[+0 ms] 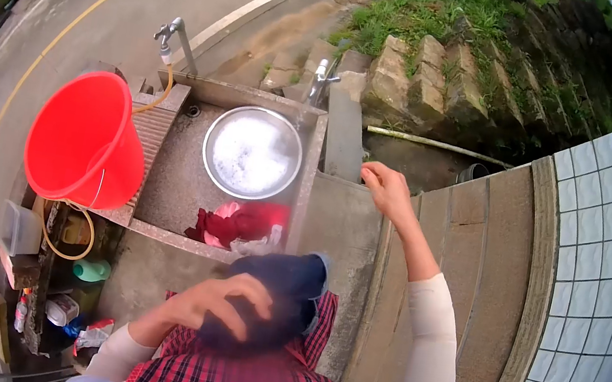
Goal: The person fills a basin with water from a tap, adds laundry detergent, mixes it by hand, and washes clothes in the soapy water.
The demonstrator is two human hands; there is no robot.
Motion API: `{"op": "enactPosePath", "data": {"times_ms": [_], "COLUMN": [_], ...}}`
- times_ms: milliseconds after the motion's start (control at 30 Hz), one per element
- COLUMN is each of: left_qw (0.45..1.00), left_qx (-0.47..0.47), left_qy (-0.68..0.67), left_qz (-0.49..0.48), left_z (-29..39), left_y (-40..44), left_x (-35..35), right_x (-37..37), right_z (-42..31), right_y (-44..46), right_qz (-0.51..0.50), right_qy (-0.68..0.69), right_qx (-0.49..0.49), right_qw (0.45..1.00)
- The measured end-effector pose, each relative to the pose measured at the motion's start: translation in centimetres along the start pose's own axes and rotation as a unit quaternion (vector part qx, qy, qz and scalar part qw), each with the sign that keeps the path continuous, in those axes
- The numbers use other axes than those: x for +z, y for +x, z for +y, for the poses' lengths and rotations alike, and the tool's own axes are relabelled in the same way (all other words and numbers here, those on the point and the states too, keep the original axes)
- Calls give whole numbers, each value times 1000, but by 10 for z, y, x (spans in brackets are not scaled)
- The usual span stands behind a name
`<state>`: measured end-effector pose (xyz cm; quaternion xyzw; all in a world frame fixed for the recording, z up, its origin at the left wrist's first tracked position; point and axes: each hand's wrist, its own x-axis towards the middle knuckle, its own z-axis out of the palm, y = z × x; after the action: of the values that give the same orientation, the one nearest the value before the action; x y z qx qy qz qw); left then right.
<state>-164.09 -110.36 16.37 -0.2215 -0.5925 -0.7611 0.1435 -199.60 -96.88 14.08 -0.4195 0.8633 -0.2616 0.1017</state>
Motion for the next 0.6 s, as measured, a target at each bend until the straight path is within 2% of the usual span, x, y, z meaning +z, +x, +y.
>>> {"op": "enactPosePath", "data": {"times_ms": [67, 200, 233, 300, 400, 467, 600], "left_qw": [998, 952, 935, 892, 846, 824, 807], "left_qx": [-15, -66, -49, -15, 65, 79, 89], "left_qy": [-8, 26, 37, 84, 170, 195, 254], "left_qz": [62, 297, 349, 444, 501, 527, 525], "left_z": [14, 39, 42, 45, 38, 37, 34], "left_y": [-31, -67, -70, -72, -66, -56, -53], "left_x": [5, 42, 53, 78, 99, 106, 114], "right_x": [42, 120, 128, 143, 133, 146, 160], "right_z": [-10, 21, 18, 24, 5, 4, -20], "right_y": [97, 239, 256, 283, 290, 293, 290], "right_qz": [-25, 98, 33, -13, -89, -17, 20], "right_qy": [-120, -326, -362, -447, -405, -392, -382], "right_qx": [-31, -124, -98, -127, -129, -101, -104], "right_qw": [992, 932, 926, 885, 901, 914, 918]}}
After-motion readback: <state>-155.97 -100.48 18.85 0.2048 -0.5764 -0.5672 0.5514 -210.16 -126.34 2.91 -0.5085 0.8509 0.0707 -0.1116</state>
